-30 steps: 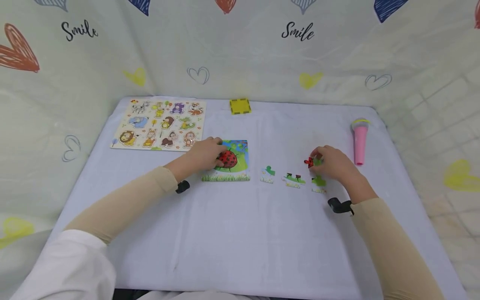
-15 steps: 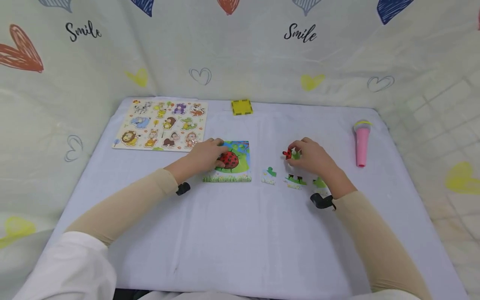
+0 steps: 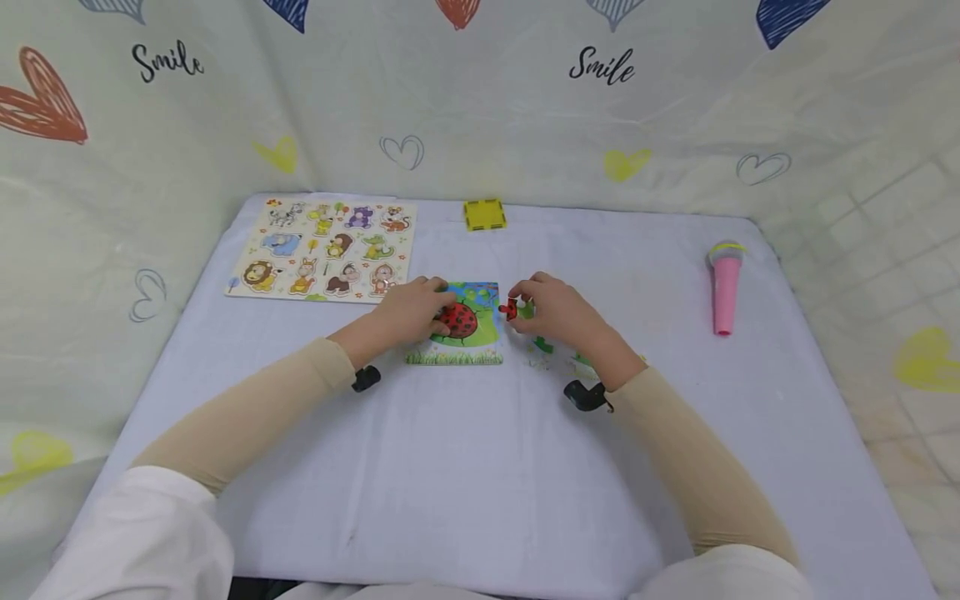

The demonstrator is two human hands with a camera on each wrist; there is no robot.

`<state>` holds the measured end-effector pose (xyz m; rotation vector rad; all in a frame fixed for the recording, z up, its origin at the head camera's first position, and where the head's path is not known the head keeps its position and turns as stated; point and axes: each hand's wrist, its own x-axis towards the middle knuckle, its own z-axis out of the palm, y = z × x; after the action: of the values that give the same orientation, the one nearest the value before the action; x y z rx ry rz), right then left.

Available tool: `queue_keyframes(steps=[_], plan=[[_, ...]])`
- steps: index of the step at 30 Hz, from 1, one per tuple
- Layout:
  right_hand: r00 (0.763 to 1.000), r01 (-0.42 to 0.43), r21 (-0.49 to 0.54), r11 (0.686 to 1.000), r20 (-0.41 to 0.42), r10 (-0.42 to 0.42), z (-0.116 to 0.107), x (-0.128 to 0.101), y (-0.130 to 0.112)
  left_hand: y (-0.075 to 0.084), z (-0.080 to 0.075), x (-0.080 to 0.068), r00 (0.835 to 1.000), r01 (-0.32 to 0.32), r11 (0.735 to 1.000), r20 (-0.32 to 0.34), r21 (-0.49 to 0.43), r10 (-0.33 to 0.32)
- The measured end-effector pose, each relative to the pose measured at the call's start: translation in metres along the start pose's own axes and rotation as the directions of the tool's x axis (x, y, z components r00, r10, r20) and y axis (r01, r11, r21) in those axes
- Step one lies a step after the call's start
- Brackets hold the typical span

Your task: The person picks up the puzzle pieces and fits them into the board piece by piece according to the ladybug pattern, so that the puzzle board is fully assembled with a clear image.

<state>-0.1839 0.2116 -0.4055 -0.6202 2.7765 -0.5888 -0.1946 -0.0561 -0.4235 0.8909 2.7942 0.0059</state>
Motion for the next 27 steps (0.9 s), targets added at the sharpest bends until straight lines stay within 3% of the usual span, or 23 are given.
queue_keyframes(steps=[4,8,14,20,27], plan=[[1.000,0.030,0.015,0.999,0.007,-0.030,0.009,0.010,-0.010,0.000,0.001,-0.001,1.000,0.013,1.000,0.006,0.001,-0.013],[0.999,0.040,0.015,0.999,0.019,-0.041,0.020,0.019,-0.017,-0.004,0.005,-0.002,1.000,0.016,0.998,0.015,-0.063,-0.015],[0.998,0.063,-0.012,0.998,0.018,-0.063,0.031,0.028,-0.023,-0.024,0.005,-0.011,0.995,-0.038,0.986,0.088,-0.163,0.053],[0.997,0.071,-0.037,0.997,0.018,-0.070,0.036,0.030,-0.025,-0.044,-0.004,-0.018,0.986,-0.047,0.982,0.149,-0.181,0.075],[0.995,0.098,-0.033,0.995,0.010,-0.098,0.036,0.032,-0.025,-0.048,-0.001,-0.020,0.983,-0.046,0.984,0.167,-0.172,0.075]])
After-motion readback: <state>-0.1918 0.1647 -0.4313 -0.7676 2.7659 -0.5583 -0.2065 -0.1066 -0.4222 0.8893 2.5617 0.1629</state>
